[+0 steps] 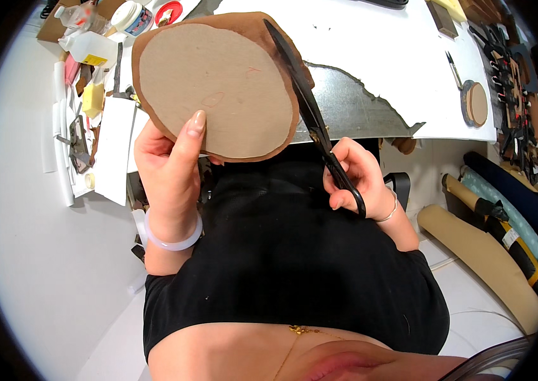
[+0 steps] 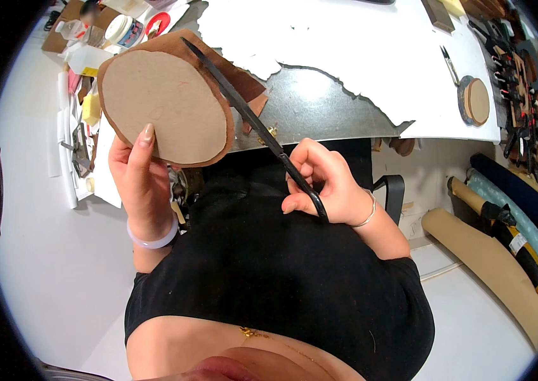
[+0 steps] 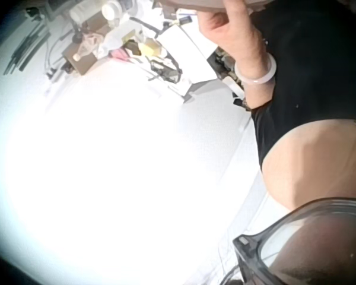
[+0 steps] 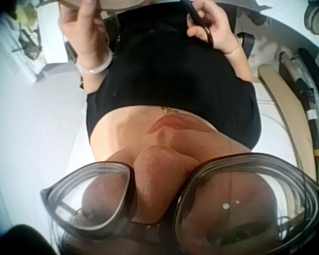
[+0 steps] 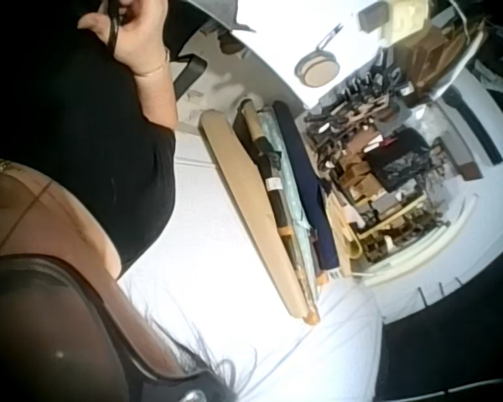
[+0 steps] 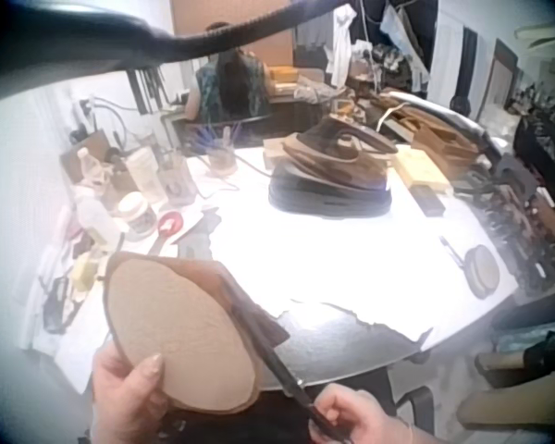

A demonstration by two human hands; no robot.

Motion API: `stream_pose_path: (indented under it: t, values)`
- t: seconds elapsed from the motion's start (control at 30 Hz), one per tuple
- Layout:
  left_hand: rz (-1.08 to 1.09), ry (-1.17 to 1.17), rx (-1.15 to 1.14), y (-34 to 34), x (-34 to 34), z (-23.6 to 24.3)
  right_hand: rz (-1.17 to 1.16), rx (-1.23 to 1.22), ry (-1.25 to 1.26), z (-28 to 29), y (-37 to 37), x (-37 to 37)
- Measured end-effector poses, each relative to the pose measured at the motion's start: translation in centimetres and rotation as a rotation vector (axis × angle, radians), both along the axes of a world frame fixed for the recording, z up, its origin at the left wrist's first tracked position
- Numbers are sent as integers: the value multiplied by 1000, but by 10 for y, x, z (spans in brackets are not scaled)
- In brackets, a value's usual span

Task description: The person applies white adhesive to a circular piece of material, presses it onto a brown leather sheet, and uses a sponge to smooth the surface. They then iron the bonded piece and trim the excess leather around the circle using scissors.

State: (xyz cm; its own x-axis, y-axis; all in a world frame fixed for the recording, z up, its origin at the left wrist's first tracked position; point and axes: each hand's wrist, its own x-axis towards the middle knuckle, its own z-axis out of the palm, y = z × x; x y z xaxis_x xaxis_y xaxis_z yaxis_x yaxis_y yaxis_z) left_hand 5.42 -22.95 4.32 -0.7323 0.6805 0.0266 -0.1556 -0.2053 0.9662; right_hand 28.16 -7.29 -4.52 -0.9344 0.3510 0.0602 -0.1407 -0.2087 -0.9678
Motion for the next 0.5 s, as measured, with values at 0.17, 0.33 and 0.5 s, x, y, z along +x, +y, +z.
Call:
stream_pose_path:
  t: [0.17, 0.33, 0.5]
  values:
    - [47, 53, -61, -9, -10, -11, -5, -5, -9, 1, -1, 0]
    - [29, 84, -38, -12, -14, -12, -10, 25, -8, 0, 0, 0]
    - [53, 89, -30, -12, -14, -10, -10, 45, -14, 2, 0, 0]
